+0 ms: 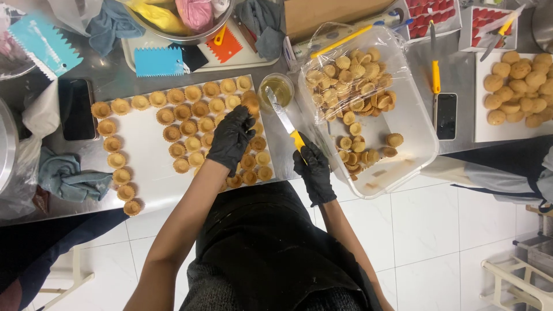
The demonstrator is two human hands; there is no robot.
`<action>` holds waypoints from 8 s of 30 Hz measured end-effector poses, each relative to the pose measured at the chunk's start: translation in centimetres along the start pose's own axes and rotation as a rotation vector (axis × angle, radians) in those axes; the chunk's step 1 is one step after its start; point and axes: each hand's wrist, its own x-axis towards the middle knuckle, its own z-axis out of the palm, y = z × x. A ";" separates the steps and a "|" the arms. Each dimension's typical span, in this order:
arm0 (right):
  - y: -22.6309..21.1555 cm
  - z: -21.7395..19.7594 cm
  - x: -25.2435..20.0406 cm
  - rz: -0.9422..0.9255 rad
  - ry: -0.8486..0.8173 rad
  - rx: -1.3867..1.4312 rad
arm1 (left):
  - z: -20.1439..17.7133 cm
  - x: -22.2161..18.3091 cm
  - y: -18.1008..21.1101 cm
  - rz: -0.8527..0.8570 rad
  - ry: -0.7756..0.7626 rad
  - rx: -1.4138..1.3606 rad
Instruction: Arranging small tart shells on a tray and brushing the inside of each with a liquid coating.
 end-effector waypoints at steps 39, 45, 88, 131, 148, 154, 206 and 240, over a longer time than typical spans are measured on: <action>-2.4 3.3 -1.1 -0.108 -0.174 -0.021 | -18.4 -17.3 0.8 1.028 0.403 1.854; -2.8 2.7 -2.2 -0.107 -0.054 0.023 | -13.8 -17.3 4.0 0.782 0.147 2.278; -1.5 0.0 9.7 -0.524 -0.430 -0.545 | 10.9 -11.0 -0.4 0.299 -0.566 0.443; -5.3 1.4 -0.7 -0.512 0.007 -1.081 | 5.9 -6.1 4.7 0.243 -0.431 0.171; -2.6 3.0 2.0 -0.469 -0.121 -1.042 | -20.4 -21.1 -0.3 0.748 0.085 1.905; -2.9 4.0 2.0 -0.549 -0.142 -1.148 | -19.2 -20.2 0.1 0.557 0.198 1.672; -1.4 -12.8 4.6 -0.337 0.132 -0.789 | 24.4 12.1 -32.2 0.300 -0.837 1.978; 1.0 -1.0 0.7 -0.207 -0.044 -0.057 | 2.2 5.6 -0.2 0.043 -0.050 0.079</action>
